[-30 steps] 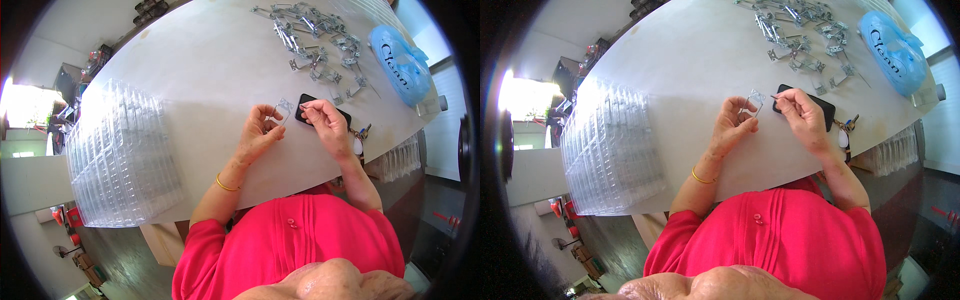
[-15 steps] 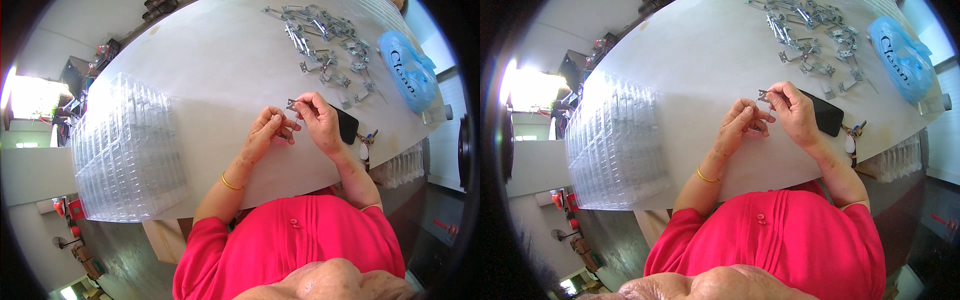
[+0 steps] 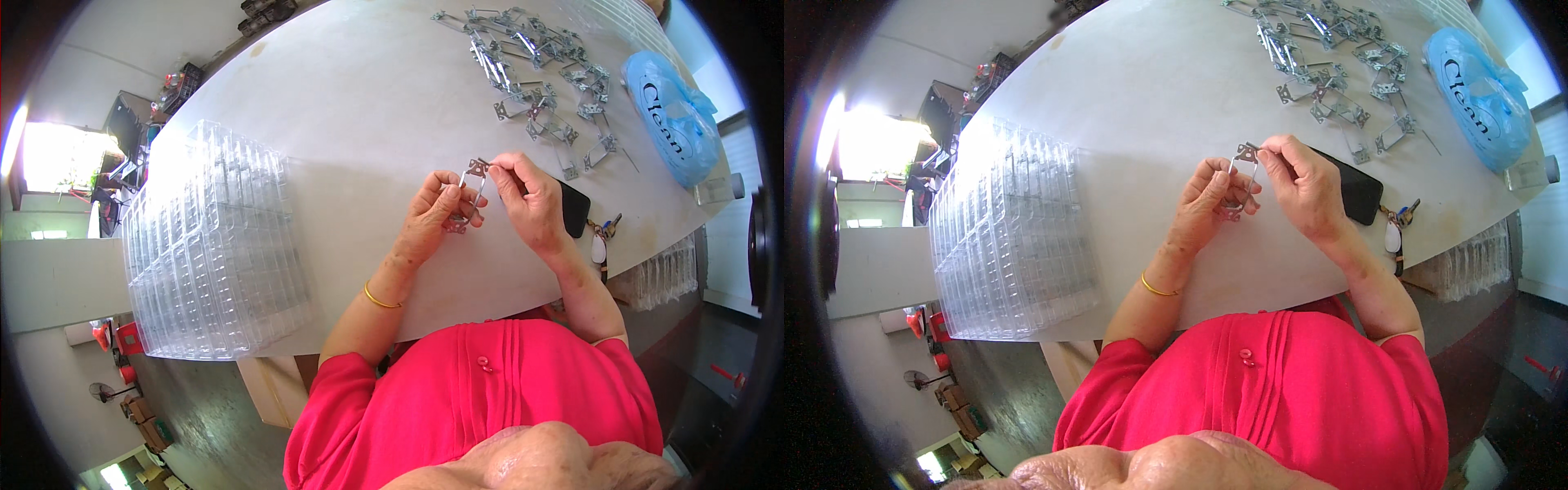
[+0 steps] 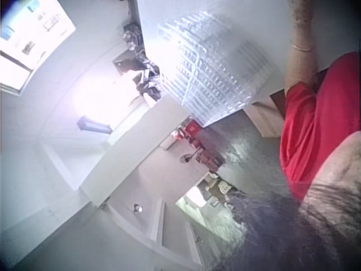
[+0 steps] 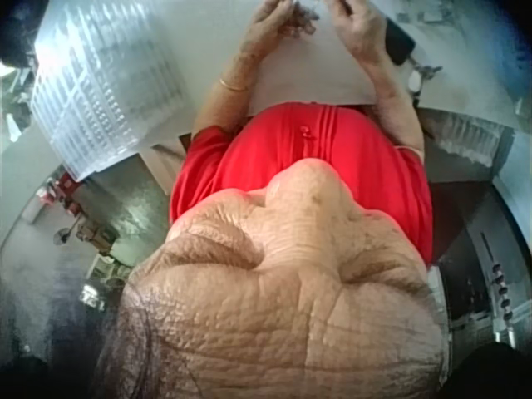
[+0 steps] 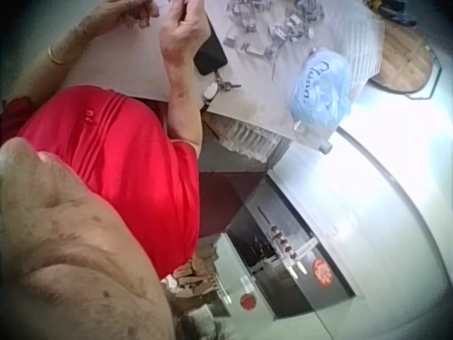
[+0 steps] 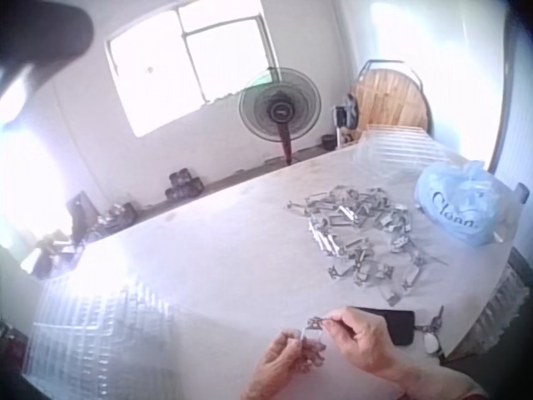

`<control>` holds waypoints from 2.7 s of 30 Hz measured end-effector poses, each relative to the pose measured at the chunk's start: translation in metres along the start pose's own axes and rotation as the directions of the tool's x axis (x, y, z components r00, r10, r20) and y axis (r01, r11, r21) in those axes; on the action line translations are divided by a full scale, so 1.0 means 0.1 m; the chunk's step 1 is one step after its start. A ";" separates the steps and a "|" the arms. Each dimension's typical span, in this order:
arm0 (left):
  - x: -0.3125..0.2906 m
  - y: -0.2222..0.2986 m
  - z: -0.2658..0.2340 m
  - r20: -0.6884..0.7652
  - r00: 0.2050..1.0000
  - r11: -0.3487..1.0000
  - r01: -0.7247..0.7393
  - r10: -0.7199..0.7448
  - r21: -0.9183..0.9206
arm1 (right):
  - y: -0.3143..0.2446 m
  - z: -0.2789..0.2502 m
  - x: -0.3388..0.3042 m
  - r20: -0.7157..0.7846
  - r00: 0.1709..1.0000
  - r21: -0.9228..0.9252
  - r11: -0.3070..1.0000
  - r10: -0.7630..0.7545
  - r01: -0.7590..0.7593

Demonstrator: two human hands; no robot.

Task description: The person assembles metal hardware by inserting small pins into metal brackets by hand and places the assembled pieces into plastic trays.

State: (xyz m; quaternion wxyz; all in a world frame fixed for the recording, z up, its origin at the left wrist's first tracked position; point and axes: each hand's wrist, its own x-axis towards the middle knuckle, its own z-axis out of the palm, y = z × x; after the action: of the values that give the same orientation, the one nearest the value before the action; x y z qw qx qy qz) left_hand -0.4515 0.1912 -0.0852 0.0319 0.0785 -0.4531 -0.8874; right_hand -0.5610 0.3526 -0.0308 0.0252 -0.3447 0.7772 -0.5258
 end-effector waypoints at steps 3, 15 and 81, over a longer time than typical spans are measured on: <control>0.03 -0.06 -0.03 0.031 0.998 0.997 -0.056 0.058 -0.053 | -0.03 0.03 -0.03 -0.010 0.999 -0.007 0.999 -0.041 0.040; 0.02 0.02 -0.01 -0.004 1.000 0.999 -0.008 0.008 0.036 | -0.11 -0.06 -0.04 -0.001 0.998 -0.103 0.992 -0.070 0.070; -0.02 -0.01 -0.08 0.211 0.977 0.992 0.044 -0.017 -0.121 | 0.02 -0.05 -0.18 -0.044 0.995 0.366 0.928 0.090 -0.068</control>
State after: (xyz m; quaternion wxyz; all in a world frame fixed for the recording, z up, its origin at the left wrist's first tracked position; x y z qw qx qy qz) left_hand -0.4478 0.1859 -0.0908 -0.0248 -0.0106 -0.3962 -0.9177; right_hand -0.5499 0.3674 -0.0361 0.0866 -0.2867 0.6800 -0.6693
